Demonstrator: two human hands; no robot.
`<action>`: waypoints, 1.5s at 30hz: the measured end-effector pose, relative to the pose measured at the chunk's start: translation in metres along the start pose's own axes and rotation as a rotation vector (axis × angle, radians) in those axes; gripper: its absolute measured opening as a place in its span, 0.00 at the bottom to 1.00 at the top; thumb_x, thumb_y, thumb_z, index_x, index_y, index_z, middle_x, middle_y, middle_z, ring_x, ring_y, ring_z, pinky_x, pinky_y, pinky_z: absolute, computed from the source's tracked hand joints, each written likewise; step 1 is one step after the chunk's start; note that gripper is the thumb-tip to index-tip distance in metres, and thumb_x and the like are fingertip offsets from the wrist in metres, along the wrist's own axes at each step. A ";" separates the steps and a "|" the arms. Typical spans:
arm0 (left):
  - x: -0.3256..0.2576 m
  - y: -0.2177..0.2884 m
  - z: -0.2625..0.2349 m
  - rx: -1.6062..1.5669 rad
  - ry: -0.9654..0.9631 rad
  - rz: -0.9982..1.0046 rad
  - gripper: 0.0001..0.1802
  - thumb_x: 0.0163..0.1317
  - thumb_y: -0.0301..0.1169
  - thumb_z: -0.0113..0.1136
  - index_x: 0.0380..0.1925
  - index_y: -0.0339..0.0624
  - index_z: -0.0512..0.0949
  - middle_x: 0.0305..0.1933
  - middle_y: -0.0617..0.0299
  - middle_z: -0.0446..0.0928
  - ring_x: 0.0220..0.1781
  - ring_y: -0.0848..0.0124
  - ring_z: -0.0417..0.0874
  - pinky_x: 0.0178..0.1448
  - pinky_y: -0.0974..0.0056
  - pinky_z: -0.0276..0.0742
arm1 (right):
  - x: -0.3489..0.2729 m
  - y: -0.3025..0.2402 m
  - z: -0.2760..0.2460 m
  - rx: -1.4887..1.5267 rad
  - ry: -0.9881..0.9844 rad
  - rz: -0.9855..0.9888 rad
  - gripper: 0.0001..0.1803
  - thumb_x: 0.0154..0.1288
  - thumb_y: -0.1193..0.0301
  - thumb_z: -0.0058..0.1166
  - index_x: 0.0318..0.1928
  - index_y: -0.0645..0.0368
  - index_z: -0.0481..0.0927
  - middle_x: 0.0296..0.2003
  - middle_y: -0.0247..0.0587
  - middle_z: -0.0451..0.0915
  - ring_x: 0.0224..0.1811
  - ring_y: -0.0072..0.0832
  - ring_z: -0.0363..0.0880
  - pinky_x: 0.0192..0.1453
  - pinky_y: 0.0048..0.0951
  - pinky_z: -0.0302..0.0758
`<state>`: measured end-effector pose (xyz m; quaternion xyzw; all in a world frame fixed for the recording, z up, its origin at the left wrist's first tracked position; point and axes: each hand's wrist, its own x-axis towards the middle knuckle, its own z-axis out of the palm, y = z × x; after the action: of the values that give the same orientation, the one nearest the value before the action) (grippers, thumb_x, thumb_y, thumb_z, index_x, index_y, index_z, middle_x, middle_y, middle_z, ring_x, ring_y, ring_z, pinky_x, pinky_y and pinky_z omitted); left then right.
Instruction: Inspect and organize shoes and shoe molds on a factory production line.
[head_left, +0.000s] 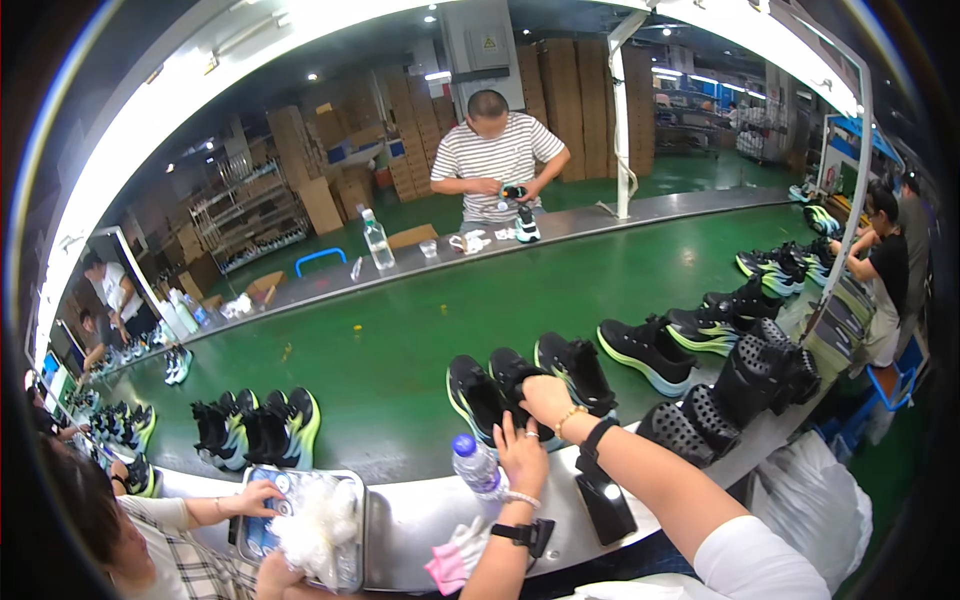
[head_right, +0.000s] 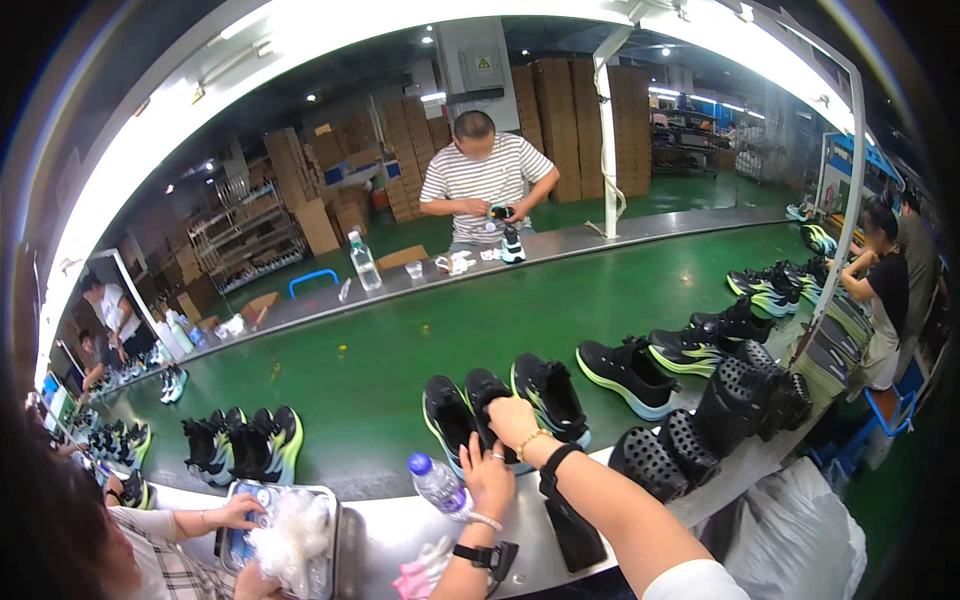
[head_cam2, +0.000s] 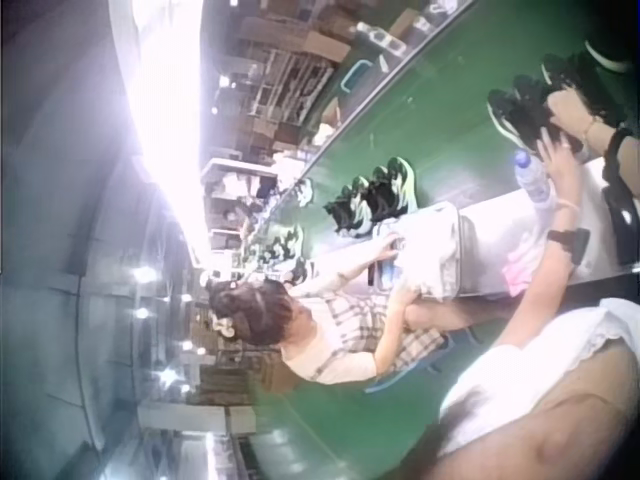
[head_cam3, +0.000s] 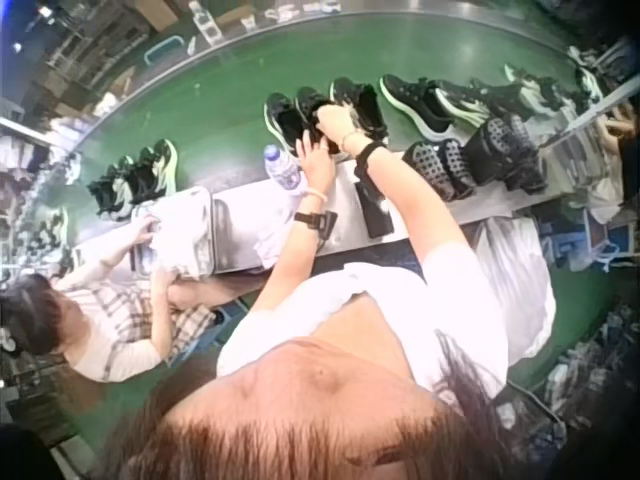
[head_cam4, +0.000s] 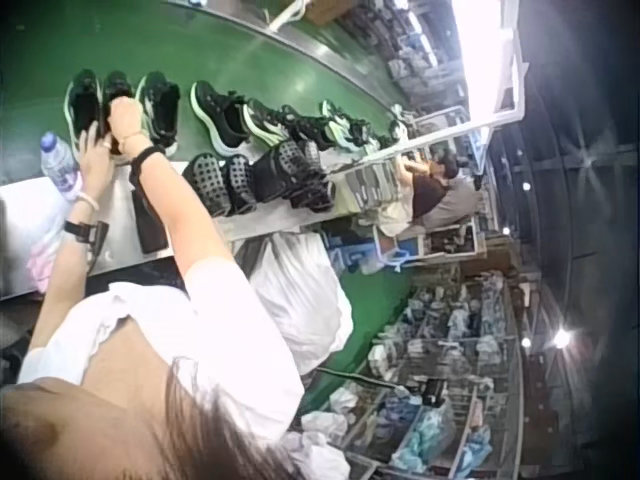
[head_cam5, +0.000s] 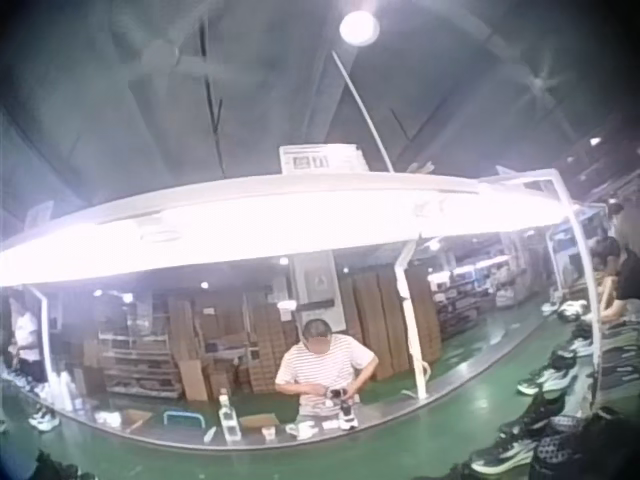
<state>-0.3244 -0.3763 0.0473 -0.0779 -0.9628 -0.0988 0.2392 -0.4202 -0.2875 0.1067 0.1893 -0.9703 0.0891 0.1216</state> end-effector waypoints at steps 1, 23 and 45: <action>-0.001 -0.002 0.000 -0.006 -0.001 0.007 0.29 0.48 0.33 0.64 0.55 0.45 0.76 0.48 0.55 0.80 0.74 0.56 0.58 0.77 0.47 0.42 | 0.003 -0.002 0.011 -0.060 -0.039 0.089 0.14 0.50 0.61 0.68 0.30 0.59 0.85 0.31 0.46 0.84 0.36 0.42 0.85 0.41 0.38 0.82; 0.005 0.004 -0.007 0.116 0.023 -0.169 0.35 0.53 0.48 0.66 0.59 0.42 0.74 0.73 0.53 0.60 0.79 0.54 0.48 0.79 0.46 0.35 | 0.009 -0.016 -0.003 0.675 -0.276 0.374 0.28 0.64 0.61 0.51 0.58 0.70 0.71 0.44 0.59 0.82 0.47 0.47 0.83 0.52 0.40 0.78; 0.044 0.071 0.052 -0.772 -0.205 -0.302 0.27 0.48 0.31 0.68 0.52 0.49 0.74 0.59 0.46 0.70 0.58 0.48 0.75 0.61 0.54 0.71 | -0.310 0.116 -0.110 0.323 0.363 0.617 0.38 0.55 0.57 0.67 0.60 0.66 0.68 0.46 0.61 0.80 0.48 0.54 0.79 0.52 0.43 0.76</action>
<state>-0.3718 -0.2910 0.0336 -0.0294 -0.8746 -0.4775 0.0785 -0.1648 -0.0500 0.1132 -0.1133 -0.9178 0.3051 0.2276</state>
